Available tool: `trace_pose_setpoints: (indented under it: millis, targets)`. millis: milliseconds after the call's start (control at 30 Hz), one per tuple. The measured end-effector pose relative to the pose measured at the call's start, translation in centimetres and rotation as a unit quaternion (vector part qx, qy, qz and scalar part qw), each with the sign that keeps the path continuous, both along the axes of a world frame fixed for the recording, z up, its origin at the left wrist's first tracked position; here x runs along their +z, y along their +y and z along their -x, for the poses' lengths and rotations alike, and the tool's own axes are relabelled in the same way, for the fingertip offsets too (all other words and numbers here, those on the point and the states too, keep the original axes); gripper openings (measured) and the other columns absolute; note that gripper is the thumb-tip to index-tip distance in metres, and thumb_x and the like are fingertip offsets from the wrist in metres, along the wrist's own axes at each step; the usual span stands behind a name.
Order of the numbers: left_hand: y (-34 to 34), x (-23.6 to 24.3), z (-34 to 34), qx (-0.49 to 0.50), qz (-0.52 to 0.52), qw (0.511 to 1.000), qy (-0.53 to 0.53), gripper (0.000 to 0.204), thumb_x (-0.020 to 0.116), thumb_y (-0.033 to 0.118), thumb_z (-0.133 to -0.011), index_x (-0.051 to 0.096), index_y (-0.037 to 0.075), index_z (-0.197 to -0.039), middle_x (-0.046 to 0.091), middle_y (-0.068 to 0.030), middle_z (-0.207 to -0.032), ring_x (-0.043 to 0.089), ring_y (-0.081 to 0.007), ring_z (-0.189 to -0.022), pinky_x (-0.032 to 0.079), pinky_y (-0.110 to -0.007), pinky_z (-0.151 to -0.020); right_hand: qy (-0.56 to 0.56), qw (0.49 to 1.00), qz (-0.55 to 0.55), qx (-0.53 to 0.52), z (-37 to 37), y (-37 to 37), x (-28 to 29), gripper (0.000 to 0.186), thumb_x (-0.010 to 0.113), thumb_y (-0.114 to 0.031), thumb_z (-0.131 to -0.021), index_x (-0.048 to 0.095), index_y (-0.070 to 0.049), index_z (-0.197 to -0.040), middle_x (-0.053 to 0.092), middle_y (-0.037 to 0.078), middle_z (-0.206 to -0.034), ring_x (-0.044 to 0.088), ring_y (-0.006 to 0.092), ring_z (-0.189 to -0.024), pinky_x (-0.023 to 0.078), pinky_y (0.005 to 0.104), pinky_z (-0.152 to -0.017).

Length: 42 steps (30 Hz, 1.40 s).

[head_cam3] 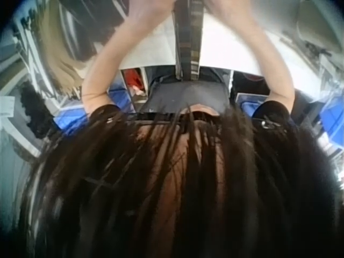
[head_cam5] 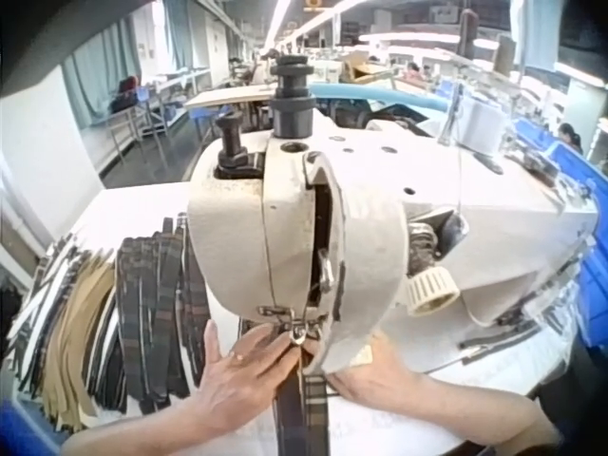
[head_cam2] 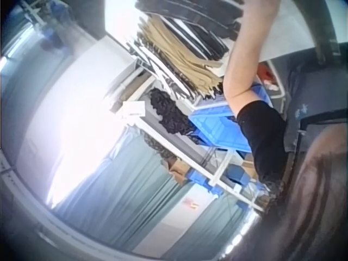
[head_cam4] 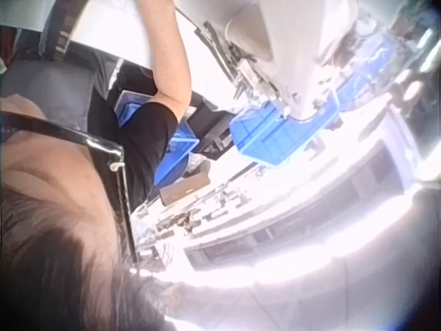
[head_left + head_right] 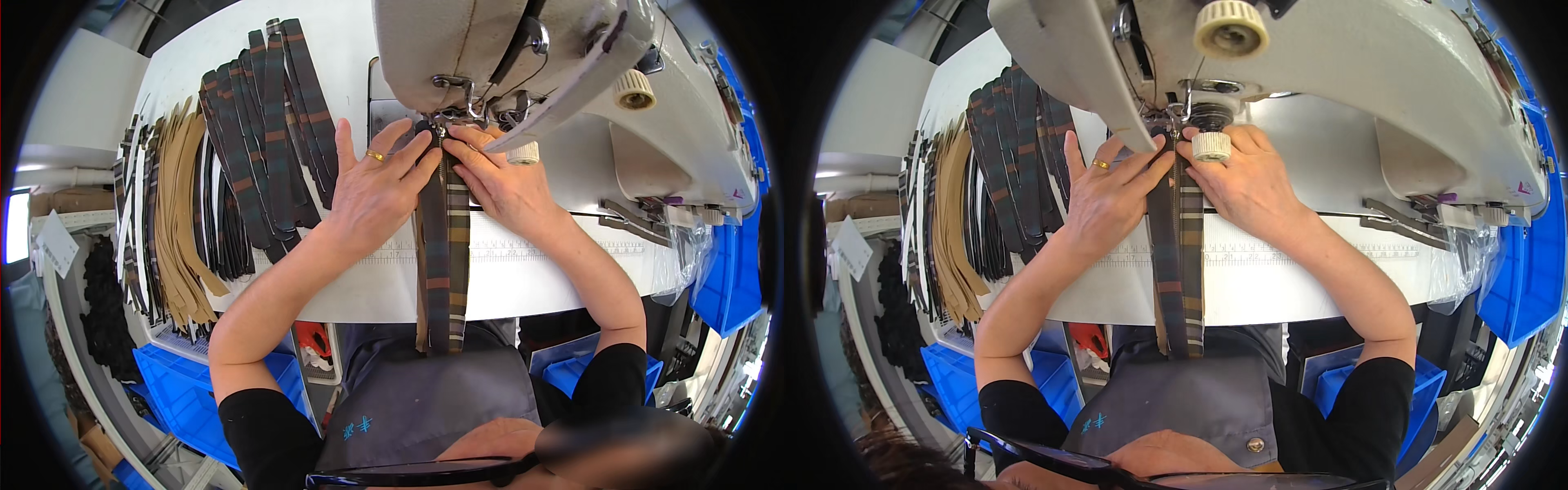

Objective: Sewing together leather and fabric components using an industrial sewing machine.

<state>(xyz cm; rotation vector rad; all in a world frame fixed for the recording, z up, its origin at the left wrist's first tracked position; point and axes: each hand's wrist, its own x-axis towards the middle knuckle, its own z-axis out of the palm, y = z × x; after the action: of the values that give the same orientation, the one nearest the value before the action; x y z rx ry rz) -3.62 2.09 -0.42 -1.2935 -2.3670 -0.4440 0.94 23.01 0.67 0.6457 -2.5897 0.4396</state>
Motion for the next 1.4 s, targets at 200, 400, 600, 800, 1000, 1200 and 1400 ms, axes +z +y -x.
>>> trace_pose_setpoints:
  millis: [200, 400, 600, 800, 1000, 1200, 1400]
  targets:
    - [-0.1, 0.5, -0.3, 0.017, 0.016, 0.999, -0.045, 0.044, 0.067, 0.007, -0.072, 0.067, 0.017, -0.115, 0.063, 0.0033, -0.121, 0.050, -0.0197, -0.118, 0.010, -0.066, -0.105, 0.007, 1.000, -0.013, -0.004, -0.1, -0.1, 0.1, 0.034, 0.068, -0.012, -0.077, 0.064, -0.007, -0.110, 0.066, 0.007, -0.110, 0.057, 0.0260, -0.088, 0.046, 0.0372, -0.082]
    - [0.2, 0.1, 0.5, 0.014, 0.020, 0.999, -0.044, 0.046, 0.067, 0.012, -0.075, 0.063, 0.014, -0.120, 0.059, -0.0001, -0.126, 0.049, -0.0209, -0.121, 0.012, -0.068, -0.105, 0.023, 0.999, -0.037, -0.022, 0.4, 0.0, 0.3, 0.035, 0.067, -0.011, -0.077, 0.063, -0.009, -0.112, 0.064, 0.009, -0.095, 0.056, 0.0254, -0.081, 0.045, 0.0365, -0.076]
    - [0.5, -0.6, 0.2, 0.008, 0.012, 0.999, -0.051, 0.055, 0.067, 0.008, -0.071, 0.059, 0.011, -0.125, 0.056, -0.0054, -0.131, 0.048, -0.0223, -0.122, 0.013, -0.069, -0.105, 0.024, 0.999, -0.036, -0.032, 0.6, 0.0, 0.4, 0.037, 0.067, -0.011, -0.076, 0.063, -0.011, -0.113, 0.059, 0.008, -0.082, 0.055, 0.0252, -0.078, 0.044, 0.0365, -0.073]
    - [0.2, -0.1, 0.0, 0.025, 0.034, 0.998, -0.037, 0.047, 0.066, 0.014, -0.078, 0.060, 0.017, -0.124, 0.058, -0.0011, -0.129, 0.051, -0.0191, -0.118, 0.017, -0.067, -0.104, 0.047, 0.998, -0.031, -0.022, 0.6, 0.2, 0.1, 0.037, 0.067, -0.010, -0.076, 0.063, -0.011, -0.113, 0.059, 0.007, -0.082, 0.055, 0.0257, -0.078, 0.044, 0.0365, -0.073]
    - [0.3, -0.2, 0.5, 0.021, 0.029, 0.998, -0.043, 0.055, 0.068, 0.009, -0.070, 0.060, 0.014, -0.124, 0.057, -0.0052, -0.130, 0.052, -0.0221, -0.118, 0.015, -0.069, -0.105, -0.009, 0.999, -0.032, -0.029, 0.4, 1.1, 0.1, 0.039, 0.062, -0.006, -0.085, 0.059, -0.014, -0.122, 0.064, 0.009, -0.107, 0.063, 0.0272, -0.093, 0.051, 0.0390, -0.071]
    - [0.2, -0.3, 0.4, 0.012, 0.027, 0.999, -0.024, 0.055, 0.068, 0.007, -0.069, 0.060, 0.012, -0.123, 0.059, -0.0054, -0.128, 0.053, -0.0210, -0.116, 0.015, -0.069, -0.106, 0.030, 0.999, -0.039, 0.000, -0.1, 0.4, 1.0, 0.049, 0.060, -0.003, -0.085, 0.052, -0.015, -0.132, 0.065, 0.007, -0.093, 0.063, 0.0234, -0.071, 0.050, 0.0350, -0.058]
    - [0.4, -0.4, 0.5, 0.014, 0.006, 1.000, -0.019, 0.049, 0.067, 0.007, -0.073, 0.062, 0.016, -0.121, 0.062, -0.0008, -0.118, 0.055, -0.0174, -0.111, 0.017, -0.067, -0.105, -0.036, 0.998, -0.045, -0.039, 0.0, 0.1, -0.1, 0.058, 0.062, -0.007, -0.081, 0.046, -0.017, -0.136, 0.062, 0.007, -0.075, 0.061, 0.0247, -0.058, 0.048, 0.0358, -0.049]
